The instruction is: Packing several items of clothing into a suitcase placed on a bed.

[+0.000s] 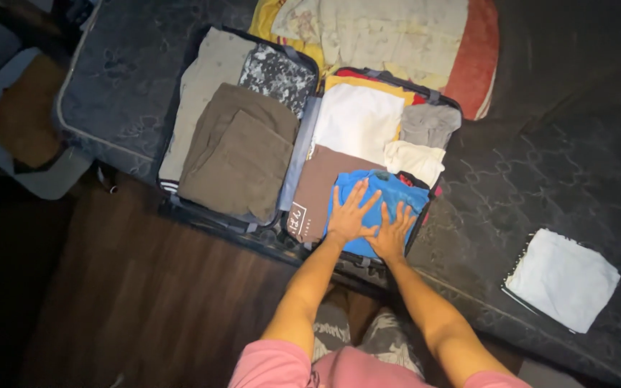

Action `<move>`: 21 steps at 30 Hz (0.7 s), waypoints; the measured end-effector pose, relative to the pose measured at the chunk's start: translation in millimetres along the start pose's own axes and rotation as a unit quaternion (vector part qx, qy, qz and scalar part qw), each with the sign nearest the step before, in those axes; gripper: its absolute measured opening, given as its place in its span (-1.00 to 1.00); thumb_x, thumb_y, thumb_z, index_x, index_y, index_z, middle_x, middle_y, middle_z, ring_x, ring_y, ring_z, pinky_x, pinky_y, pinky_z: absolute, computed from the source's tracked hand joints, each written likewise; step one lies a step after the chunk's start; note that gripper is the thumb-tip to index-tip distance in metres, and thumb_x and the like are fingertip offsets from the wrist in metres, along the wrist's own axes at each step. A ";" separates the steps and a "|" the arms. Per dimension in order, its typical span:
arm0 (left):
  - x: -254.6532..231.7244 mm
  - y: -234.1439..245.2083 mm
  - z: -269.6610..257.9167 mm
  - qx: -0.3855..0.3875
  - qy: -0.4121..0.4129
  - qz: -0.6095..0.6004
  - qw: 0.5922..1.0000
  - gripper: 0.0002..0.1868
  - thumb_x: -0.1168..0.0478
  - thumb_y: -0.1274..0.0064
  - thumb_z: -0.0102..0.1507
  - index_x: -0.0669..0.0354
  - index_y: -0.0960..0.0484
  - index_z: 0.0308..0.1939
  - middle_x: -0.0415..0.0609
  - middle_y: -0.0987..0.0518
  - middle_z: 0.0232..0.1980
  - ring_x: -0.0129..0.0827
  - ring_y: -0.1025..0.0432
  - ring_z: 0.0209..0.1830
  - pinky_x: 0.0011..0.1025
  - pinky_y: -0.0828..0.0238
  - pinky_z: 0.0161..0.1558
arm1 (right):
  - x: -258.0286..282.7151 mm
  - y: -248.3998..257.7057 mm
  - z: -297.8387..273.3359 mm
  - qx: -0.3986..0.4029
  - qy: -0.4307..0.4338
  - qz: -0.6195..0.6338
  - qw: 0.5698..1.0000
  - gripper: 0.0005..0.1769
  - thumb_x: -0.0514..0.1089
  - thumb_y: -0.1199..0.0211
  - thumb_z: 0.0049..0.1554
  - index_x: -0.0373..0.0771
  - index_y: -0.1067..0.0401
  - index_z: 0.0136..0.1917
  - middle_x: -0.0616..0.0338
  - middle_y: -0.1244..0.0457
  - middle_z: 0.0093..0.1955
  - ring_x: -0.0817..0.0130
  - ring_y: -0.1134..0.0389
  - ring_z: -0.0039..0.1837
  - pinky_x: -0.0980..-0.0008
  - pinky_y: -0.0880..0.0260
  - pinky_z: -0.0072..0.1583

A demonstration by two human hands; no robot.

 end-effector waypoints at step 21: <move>-43.7 38.0 24.2 0.005 0.076 0.035 0.996 -0.10 -0.35 -0.04 0.19 -0.17 -0.17 0.53 0.25 0.17 0.67 0.00 0.41 0.69 0.60 0.53 0.37 | 8.9 78.9 33.7 0.083 0.023 0.069 0.994 0.22 0.11 -0.50 -0.16 -0.03 0.03 0.64 -0.28 0.28 0.69 -0.39 0.36 0.66 -0.44 0.34 0.50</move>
Point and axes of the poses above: each hand's wrist, its own z-axis towards the middle knuckle, its own y-axis out of the back of the hand, x = y × z, the point moved 8 cm from there along z, towards the middle knuckle
